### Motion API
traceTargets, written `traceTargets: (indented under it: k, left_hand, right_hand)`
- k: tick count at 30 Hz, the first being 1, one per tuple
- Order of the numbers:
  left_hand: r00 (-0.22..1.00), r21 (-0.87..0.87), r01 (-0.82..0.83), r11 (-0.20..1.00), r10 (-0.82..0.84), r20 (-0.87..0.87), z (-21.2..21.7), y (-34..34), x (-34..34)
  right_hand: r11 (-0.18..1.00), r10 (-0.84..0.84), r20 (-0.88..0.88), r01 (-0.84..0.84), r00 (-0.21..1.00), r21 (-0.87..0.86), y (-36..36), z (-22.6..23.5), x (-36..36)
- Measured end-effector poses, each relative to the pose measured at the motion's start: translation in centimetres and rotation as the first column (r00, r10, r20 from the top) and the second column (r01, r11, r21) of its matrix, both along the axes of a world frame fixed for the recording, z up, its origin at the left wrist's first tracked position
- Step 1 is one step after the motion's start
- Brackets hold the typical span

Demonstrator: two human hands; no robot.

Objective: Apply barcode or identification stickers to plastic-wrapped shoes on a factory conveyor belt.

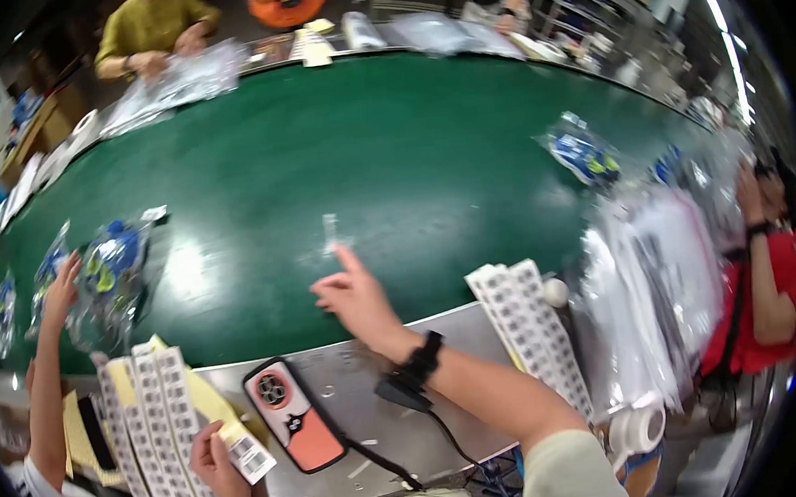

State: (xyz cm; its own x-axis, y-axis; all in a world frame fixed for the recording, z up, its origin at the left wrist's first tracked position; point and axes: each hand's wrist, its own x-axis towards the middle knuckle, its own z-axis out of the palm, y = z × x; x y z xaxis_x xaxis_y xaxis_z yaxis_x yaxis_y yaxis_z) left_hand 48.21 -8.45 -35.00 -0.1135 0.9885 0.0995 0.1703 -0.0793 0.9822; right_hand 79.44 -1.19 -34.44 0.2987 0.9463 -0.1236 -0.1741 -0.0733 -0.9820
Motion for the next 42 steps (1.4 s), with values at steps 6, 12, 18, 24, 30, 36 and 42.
traceTargets:
  k: [6,12,18,24,30,36,42]
  left_hand:
    - [0.992,-0.119,0.077,0.990,-0.088,-0.092,1.5,0.0,0.8]
    - [0.954,-0.163,0.089,0.983,-0.131,-0.271,2.1,0.5,1.1]
    - [0.942,-0.133,0.087,0.987,-0.125,-0.313,2.2,0.3,1.3]
    - [0.934,-0.116,0.064,0.991,-0.100,-0.343,1.8,-0.2,1.1]
    - [0.910,-0.142,0.094,0.985,-0.143,-0.389,2.8,0.0,1.7]
    - [0.960,-0.184,0.096,0.978,-0.139,-0.242,2.4,-0.3,2.1]
    - [0.891,-0.145,0.064,0.987,-0.122,-0.437,1.2,0.3,1.2]
  right_hand:
    - [0.955,-0.136,0.501,-0.022,0.855,0.297,7.2,7.1,7.7]
    - [0.867,-0.253,0.949,0.480,0.191,0.134,8.0,2.9,28.8]
    - [0.364,-0.125,0.969,0.899,-0.212,0.244,1.1,2.4,41.4]
    - [0.315,0.172,0.955,0.932,-0.240,0.177,-3.7,-0.6,47.5]
    - [0.363,0.262,0.955,0.931,-0.135,0.032,-3.7,0.0,47.2]
    - [0.660,0.120,0.992,0.744,0.035,-0.106,4.9,4.1,39.1]
    - [0.965,0.038,0.786,0.181,0.617,-0.189,8.9,7.1,24.6]
